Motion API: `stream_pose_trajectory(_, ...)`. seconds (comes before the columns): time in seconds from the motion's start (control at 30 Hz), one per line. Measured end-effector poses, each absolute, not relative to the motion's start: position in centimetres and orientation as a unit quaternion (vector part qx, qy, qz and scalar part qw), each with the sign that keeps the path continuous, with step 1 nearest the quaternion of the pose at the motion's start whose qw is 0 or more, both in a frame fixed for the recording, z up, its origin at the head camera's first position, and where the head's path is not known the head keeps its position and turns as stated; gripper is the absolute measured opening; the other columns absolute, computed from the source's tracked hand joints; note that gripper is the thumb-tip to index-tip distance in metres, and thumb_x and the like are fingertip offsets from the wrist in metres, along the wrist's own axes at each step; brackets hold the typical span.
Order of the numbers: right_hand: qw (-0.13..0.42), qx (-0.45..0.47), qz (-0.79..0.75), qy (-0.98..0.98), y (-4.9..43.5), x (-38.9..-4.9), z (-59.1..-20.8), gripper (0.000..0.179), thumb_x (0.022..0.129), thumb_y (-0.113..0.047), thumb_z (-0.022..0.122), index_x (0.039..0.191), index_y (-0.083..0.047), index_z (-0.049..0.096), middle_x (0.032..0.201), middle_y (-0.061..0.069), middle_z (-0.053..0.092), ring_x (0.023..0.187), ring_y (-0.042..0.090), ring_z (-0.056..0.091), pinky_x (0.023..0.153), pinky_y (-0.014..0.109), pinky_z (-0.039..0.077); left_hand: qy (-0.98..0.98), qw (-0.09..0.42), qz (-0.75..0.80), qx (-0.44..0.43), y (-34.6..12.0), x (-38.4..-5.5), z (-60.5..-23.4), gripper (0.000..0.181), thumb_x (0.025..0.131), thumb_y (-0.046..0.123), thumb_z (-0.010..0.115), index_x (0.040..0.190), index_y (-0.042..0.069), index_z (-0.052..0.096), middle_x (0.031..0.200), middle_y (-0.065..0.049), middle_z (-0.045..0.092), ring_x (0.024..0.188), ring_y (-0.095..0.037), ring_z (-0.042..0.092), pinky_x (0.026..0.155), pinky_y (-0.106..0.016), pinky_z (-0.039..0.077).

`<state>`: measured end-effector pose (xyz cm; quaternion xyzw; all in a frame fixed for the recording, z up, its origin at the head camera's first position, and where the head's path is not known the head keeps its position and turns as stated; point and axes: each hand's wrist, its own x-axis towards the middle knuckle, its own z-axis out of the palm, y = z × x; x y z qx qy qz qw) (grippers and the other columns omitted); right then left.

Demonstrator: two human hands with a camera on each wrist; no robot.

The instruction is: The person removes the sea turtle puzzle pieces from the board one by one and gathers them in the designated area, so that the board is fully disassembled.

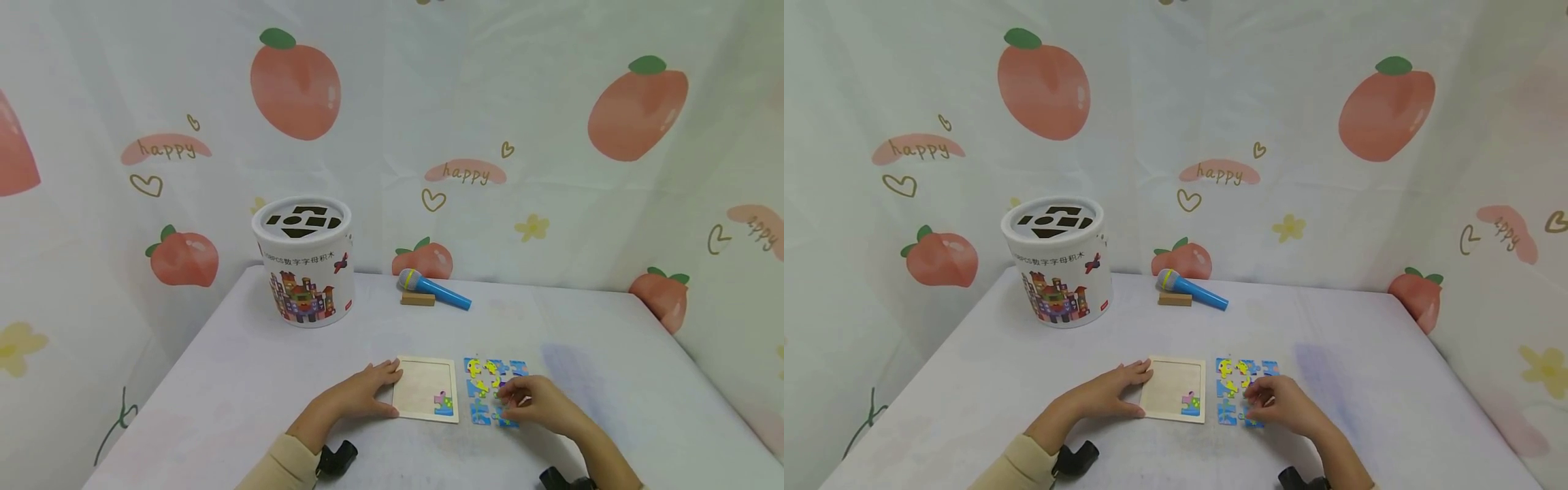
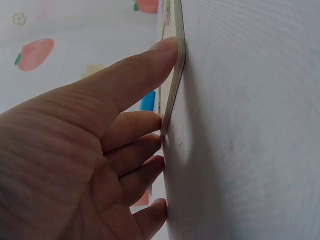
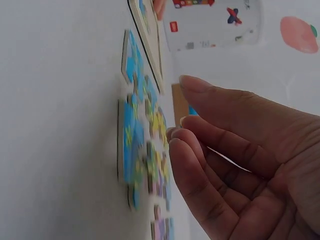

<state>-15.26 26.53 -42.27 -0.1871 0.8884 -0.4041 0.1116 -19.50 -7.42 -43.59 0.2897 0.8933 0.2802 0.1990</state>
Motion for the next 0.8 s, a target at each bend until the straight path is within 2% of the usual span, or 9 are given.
stream_pose_trajectory(0.27, 0.134, -0.207, -0.392, 0.886, 24.0, -16.7, -42.4, 0.027, 0.076, -0.014, 0.075, 0.096, 0.002, 0.066, 0.084, 0.004, 0.064, 0.069, 0.0, 0.052, 0.061, 0.019, 0.05, 0.897, 0.194, 0.273, 0.289, -7.4, -19.7, -43.9, 0.073, 0.079, 0.036, 0.071, 0.141, 0.011, 0.041, 0.154, -0.005, 0.027, 0.144, -0.025, 0.021, 0.116, -0.049, 0.017)
stream_pose_trajectory(0.57, 0.147, -0.22, -0.377, 0.887, 21.4, -18.2, -42.2, 0.033, 0.075, -0.018, 0.077, 0.101, 0.0, 0.067, 0.093, 0.005, 0.066, 0.079, 0.009, 0.059, 0.07, 0.017, 0.052, 0.895, 0.197, 0.276, 0.291, -7.4, -19.6, -43.8, 0.072, 0.08, 0.034, 0.071, 0.141, 0.009, 0.042, 0.154, -0.006, 0.027, 0.144, -0.026, 0.02, 0.116, -0.049, 0.017)
stream_pose_trajectory(0.8, 0.139, -0.251, -0.351, 0.891, 19.9, -18.9, -42.0, 0.027, 0.075, -0.016, 0.077, 0.098, -0.003, 0.068, 0.095, 0.005, 0.067, 0.083, 0.014, 0.061, 0.075, 0.021, 0.052, 0.893, 0.194, 0.277, 0.297, -7.4, -19.6, -43.8, 0.072, 0.08, 0.033, 0.072, 0.14, 0.008, 0.042, 0.153, -0.007, 0.027, 0.143, -0.026, 0.021, 0.116, -0.049, 0.016)
